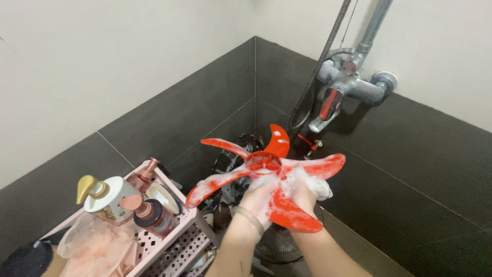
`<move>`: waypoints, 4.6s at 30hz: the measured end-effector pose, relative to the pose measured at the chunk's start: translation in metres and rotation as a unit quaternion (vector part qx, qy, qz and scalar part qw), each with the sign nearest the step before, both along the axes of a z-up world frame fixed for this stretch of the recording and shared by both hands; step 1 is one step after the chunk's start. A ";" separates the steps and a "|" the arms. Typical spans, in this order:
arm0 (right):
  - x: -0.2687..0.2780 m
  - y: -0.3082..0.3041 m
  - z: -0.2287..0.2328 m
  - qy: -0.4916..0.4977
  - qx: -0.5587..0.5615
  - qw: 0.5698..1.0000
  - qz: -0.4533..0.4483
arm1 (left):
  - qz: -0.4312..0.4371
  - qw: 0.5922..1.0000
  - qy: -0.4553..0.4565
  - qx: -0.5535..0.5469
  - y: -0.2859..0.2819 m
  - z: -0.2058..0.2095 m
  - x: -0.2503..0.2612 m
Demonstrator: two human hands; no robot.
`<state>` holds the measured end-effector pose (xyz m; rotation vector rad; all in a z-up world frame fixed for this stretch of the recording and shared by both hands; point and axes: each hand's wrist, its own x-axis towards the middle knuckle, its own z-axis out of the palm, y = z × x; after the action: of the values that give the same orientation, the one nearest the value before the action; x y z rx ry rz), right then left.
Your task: The person scrubs a red fan blade and a metal fan cage with a soapy cloth in a bathroom. They rotate the parts to clean different surfaces and rinse them under running water.
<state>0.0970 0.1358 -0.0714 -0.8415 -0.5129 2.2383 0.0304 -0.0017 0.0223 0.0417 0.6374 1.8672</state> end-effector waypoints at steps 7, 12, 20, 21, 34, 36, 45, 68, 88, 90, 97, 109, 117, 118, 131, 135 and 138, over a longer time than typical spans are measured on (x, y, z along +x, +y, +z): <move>0.051 0.107 0.036 0.033 0.062 0.995 -0.073 | -0.031 0.998 0.036 0.034 -0.001 -0.008 0.015; 0.061 0.089 0.029 -0.022 0.014 0.999 -0.040 | -0.015 1.000 -0.003 0.014 0.042 -0.022 0.038; 0.070 0.146 0.093 -0.065 -0.039 0.996 0.051 | 0.012 1.000 0.027 -0.002 0.066 -0.012 0.056; 0.073 0.150 0.096 -0.076 -0.039 0.995 0.052 | 0.011 0.999 0.033 0.012 0.069 -0.010 0.058; 0.097 0.131 0.100 -0.015 0.060 0.993 0.101 | 0.128 0.964 0.115 -0.201 0.093 -0.024 0.085; 0.102 0.124 0.102 -0.033 0.105 0.988 0.104 | 0.167 0.903 0.210 -0.337 0.100 -0.024 0.086; 0.130 0.081 0.102 -0.023 0.179 0.983 0.033 | 0.125 0.857 0.120 -0.486 0.121 0.015 0.105; 0.109 0.100 0.134 -0.192 0.130 0.888 0.398 | 0.230 0.857 0.330 -0.323 0.037 -0.004 0.073; 0.059 0.090 0.135 -0.068 0.020 0.971 0.226 | 0.186 0.787 0.428 -0.404 0.029 0.034 0.035; 0.054 0.070 0.132 -0.072 -0.033 0.973 0.217 | 0.149 0.779 0.434 -0.428 0.033 0.044 0.038; 0.063 0.073 0.118 -0.084 0.083 0.929 0.352 | 0.136 0.812 0.470 -0.318 0.024 0.059 0.026; 0.061 0.116 0.164 -0.045 0.175 0.981 0.076 | 0.087 0.743 0.508 -0.427 -0.014 0.072 0.012; 0.033 0.046 0.208 0.067 0.213 0.973 -0.063 | 0.017 0.649 0.543 -0.532 -0.021 0.085 0.007; 0.028 0.033 0.210 0.069 0.289 0.955 -0.024 | 0.026 0.664 0.544 -0.512 -0.020 0.085 0.008; 0.051 0.062 0.150 -0.264 0.836 0.433 0.211 | 0.001 0.692 0.514 -0.507 0.017 0.118 0.048; 0.064 0.127 0.166 -0.155 0.931 0.196 0.264 | -0.002 0.666 0.512 -0.543 0.031 0.121 0.065; 0.071 0.136 0.158 -0.161 0.949 0.152 0.226 | 0.021 0.668 0.511 -0.540 0.042 0.120 0.079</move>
<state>0.1678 0.2721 0.0870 0.5243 -2.8262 -0.0899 0.1095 0.0402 0.1424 0.3070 2.4532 1.0617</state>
